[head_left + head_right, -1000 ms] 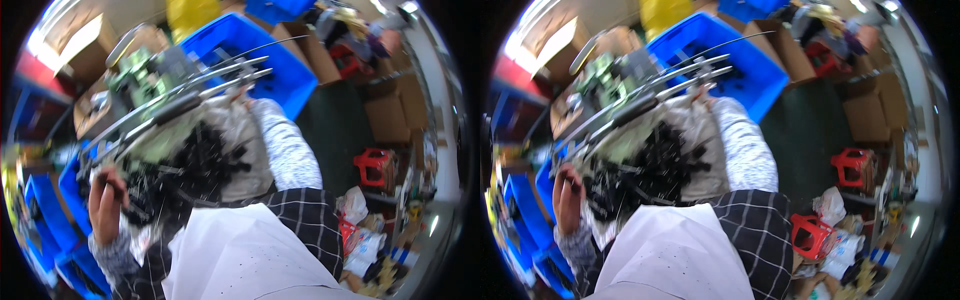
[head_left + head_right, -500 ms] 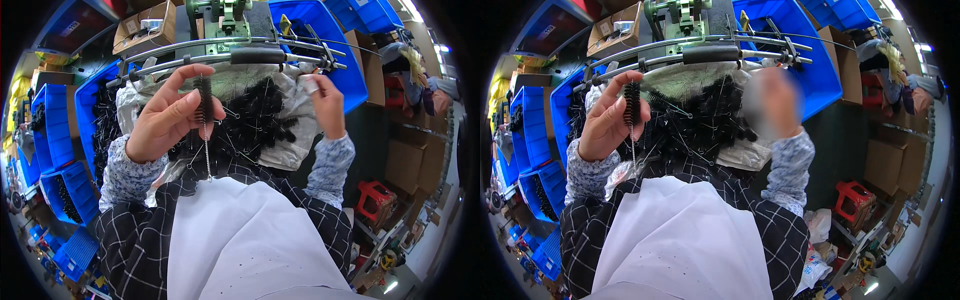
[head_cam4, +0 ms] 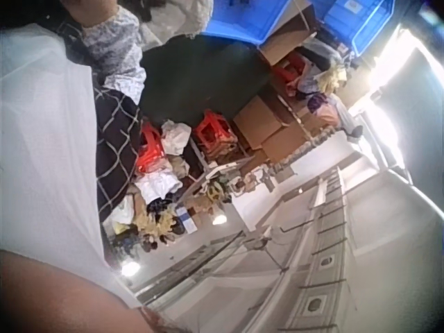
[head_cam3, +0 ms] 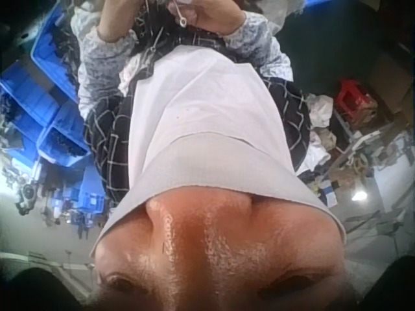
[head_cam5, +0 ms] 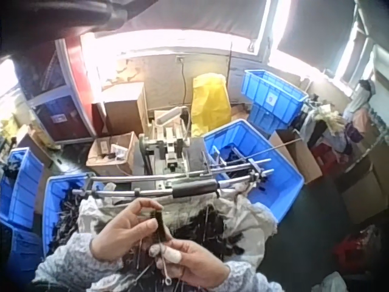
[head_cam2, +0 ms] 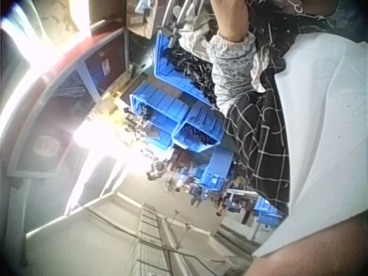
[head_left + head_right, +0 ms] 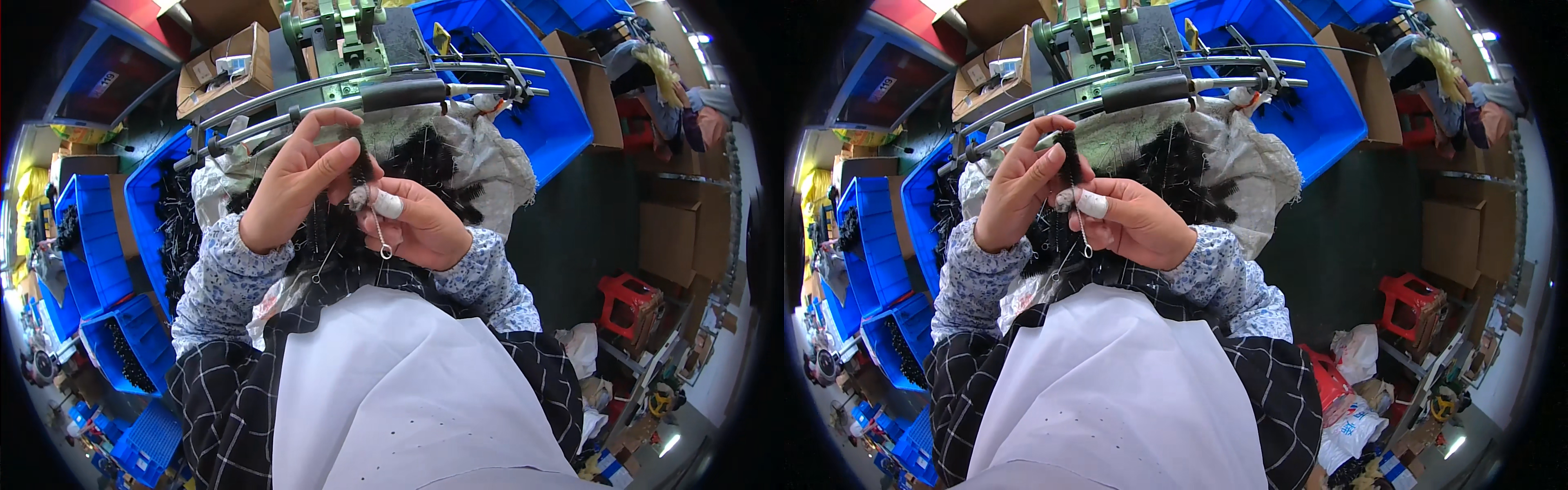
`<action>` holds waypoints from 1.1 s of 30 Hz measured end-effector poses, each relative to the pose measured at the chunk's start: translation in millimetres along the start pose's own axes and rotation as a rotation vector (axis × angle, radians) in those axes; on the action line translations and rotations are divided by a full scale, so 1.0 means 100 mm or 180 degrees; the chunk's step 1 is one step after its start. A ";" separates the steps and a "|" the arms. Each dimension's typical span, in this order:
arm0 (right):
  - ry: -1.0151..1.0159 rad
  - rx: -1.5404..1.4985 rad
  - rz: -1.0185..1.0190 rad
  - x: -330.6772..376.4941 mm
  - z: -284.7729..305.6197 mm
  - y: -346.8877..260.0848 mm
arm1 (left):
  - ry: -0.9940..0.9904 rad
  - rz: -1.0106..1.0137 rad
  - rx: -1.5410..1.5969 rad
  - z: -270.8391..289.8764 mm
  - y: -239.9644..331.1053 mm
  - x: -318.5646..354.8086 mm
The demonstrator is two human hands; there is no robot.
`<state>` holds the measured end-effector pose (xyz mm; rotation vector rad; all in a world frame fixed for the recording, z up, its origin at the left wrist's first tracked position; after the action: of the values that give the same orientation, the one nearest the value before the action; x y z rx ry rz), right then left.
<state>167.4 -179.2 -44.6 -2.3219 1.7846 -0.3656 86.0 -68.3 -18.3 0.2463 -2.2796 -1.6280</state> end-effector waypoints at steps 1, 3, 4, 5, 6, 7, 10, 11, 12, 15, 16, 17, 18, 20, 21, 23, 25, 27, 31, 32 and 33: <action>-0.0107 -0.0205 0.0028 0.00 -0.02 -0.01 | 0.0121 -0.0075 -0.0008 0.01 -0.01 -0.03; -0.0086 -0.0536 0.0266 -0.05 0.01 -0.14 | 0.0352 -0.0222 -0.0026 0.00 0.00 -0.08; 0.0071 -0.0679 0.0485 -0.05 0.06 -0.26 | 0.0383 -0.0277 -0.0037 0.01 0.02 -0.07; 0.0245 -0.0736 0.0809 -0.09 0.10 -0.41 | 0.0432 -0.0295 0.0113 -0.01 0.05 -0.07; 0.0203 -0.0732 0.1088 -0.13 0.11 -0.56 | 0.0455 -0.0280 0.0144 -0.02 0.06 -0.05; 0.0165 -0.0721 0.1357 -0.15 0.12 -0.69 | 0.0486 -0.0268 0.0184 -0.01 0.08 -0.03; 0.0383 -0.0793 0.1607 -0.17 0.17 -0.89 | 0.0472 -0.0222 0.0424 0.06 0.02 0.03; 0.0472 -0.0791 0.1638 -0.17 0.17 -0.90 | 0.0489 -0.0212 0.0490 0.08 0.00 0.04; 0.0562 -0.0788 0.1665 -0.18 0.17 -0.92 | 0.0509 -0.0202 0.0556 0.10 -0.03 0.05; 0.0660 -0.0871 0.1653 -0.23 0.18 -0.92 | 0.0617 -0.0193 0.0685 0.15 -0.05 0.11; 0.0644 -0.0854 0.1651 -0.25 0.18 -0.92 | 0.0642 -0.0197 0.0731 0.16 -0.05 0.12; 0.0629 -0.0836 0.1649 -0.28 0.18 -0.92 | 0.0666 -0.0201 0.0778 0.18 -0.05 0.14; 0.0695 -0.0788 0.1670 -0.30 0.20 -0.92 | 0.0703 -0.0192 0.0832 0.18 -0.06 0.15; 0.0742 -0.0731 0.1655 -0.34 0.21 -0.89 | 0.0746 -0.0204 0.0751 0.20 -0.06 0.15; 0.0766 -0.0702 0.1648 -0.35 0.22 -0.88 | 0.0766 -0.0209 0.0712 0.20 -0.06 0.15; 0.0800 -0.0688 0.1628 -0.38 0.24 -0.87 | 0.0765 -0.0212 0.0707 0.20 -0.06 0.15; 0.0782 -0.0726 0.1585 -0.41 0.27 -0.85 | 0.0763 -0.0213 0.0706 0.20 -0.06 0.15; 0.0708 -0.0817 0.1517 -0.43 0.30 -0.83 | 0.0764 -0.0213 0.0708 0.20 -0.06 0.16; 0.0879 -0.0672 0.1542 -0.44 0.29 -0.83 | 0.0670 -0.0282 0.0886 0.18 -0.06 0.14; 0.0896 -0.0670 0.1530 -0.45 0.30 -0.83 | 0.0669 -0.0285 0.0884 0.18 -0.05 0.14; 0.0912 -0.0667 0.1517 -0.45 0.30 -0.83 | 0.0668 -0.0289 0.0882 0.18 -0.05 0.14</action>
<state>242.0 -114.1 -52.0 -1.9420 2.5433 -0.4663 66.5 -58.8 -26.0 0.5663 -2.3515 -1.2533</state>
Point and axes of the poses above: each hand's wrist, its own x-axis away from the middle knuckle, its own z-axis out of the back of the hand, y = z × x, the point moved 4 cm from there along -x, towards the middle knuckle, and after that the axes turned 1 degree about -y, right-handed, at the moved point
